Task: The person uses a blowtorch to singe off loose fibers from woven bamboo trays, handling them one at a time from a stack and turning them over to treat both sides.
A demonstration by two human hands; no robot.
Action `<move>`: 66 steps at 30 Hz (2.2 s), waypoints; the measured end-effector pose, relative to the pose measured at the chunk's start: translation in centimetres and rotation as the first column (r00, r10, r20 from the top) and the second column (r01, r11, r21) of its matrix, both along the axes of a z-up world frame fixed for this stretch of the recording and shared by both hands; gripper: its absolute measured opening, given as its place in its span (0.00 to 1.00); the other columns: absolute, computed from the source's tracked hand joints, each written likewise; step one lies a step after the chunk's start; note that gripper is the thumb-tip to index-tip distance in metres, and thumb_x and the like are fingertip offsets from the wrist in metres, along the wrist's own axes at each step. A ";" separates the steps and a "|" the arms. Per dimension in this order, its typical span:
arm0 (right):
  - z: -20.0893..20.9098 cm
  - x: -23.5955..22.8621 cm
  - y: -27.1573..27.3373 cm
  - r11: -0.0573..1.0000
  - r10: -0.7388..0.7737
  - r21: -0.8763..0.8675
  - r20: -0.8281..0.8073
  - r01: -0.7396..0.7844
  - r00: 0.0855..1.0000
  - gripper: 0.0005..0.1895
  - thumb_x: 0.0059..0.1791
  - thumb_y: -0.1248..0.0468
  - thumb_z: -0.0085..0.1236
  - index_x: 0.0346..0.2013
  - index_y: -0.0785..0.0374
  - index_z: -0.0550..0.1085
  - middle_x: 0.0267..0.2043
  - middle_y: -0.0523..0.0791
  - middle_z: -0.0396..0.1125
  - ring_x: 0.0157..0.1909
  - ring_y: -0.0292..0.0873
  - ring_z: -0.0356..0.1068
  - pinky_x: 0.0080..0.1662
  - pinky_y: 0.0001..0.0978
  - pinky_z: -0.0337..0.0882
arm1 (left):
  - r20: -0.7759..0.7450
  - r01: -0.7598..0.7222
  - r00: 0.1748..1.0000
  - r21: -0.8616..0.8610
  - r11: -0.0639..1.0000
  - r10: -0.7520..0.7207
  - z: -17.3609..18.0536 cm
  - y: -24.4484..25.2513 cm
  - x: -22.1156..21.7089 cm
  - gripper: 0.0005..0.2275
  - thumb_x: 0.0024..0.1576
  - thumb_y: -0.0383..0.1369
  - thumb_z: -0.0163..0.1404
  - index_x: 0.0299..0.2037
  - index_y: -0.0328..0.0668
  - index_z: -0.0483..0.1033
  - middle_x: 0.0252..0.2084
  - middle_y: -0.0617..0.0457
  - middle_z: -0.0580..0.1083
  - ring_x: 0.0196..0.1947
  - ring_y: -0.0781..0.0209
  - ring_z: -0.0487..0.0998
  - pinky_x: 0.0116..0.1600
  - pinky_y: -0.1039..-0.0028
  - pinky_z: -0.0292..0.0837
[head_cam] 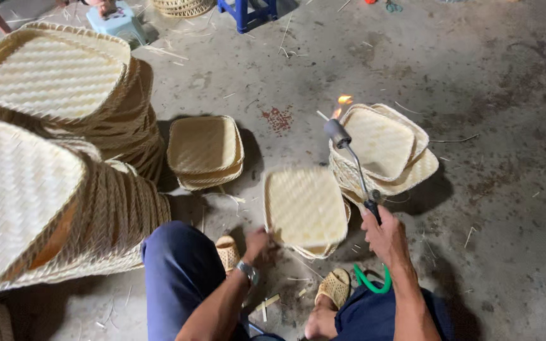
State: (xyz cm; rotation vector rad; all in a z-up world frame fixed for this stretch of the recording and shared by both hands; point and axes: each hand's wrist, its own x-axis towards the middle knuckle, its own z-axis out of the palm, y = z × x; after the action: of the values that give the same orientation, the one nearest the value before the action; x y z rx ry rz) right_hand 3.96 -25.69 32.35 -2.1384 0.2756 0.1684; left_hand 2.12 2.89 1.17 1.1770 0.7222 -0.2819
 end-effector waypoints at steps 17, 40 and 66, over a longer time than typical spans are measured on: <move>3.6 -4.7 7.8 0.952 0.268 -0.187 0.115 -0.244 0.957 0.19 0.53 0.50 0.50 0.36 0.65 0.73 0.21 0.48 0.67 0.23 0.46 0.67 0.30 0.41 0.68 | 0.300 -0.058 0.945 -0.231 0.971 0.128 19.3 8.3 3.0 0.14 0.62 0.32 0.52 0.57 0.41 0.76 0.43 0.53 0.79 0.37 0.63 0.80 0.40 0.63 0.80; 11.2 -6.4 8.2 0.919 0.342 -0.304 0.299 -0.250 0.891 0.14 0.54 0.56 0.48 0.43 0.64 0.74 0.27 0.53 0.69 0.28 0.53 0.68 0.32 0.45 0.69 | 0.578 -0.252 0.802 0.096 0.963 0.152 16.9 6.0 2.9 0.15 0.59 0.25 0.55 0.56 0.31 0.78 0.35 0.56 0.78 0.28 0.75 0.70 0.32 0.82 0.64; 10.9 -5.6 4.1 0.971 0.115 -0.223 0.094 -0.092 0.989 0.18 0.52 0.50 0.49 0.38 0.63 0.75 0.20 0.46 0.66 0.19 0.41 0.67 0.24 0.37 0.68 | 0.591 -0.239 0.791 0.062 0.969 0.157 15.4 6.7 3.2 0.15 0.60 0.26 0.54 0.57 0.32 0.77 0.30 0.58 0.76 0.25 0.77 0.66 0.28 0.83 0.59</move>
State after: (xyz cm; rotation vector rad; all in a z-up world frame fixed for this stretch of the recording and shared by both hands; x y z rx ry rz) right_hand -1.68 -21.58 43.26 -2.3726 0.1240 0.0866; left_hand 5.32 9.57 16.54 1.2161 0.3129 0.3120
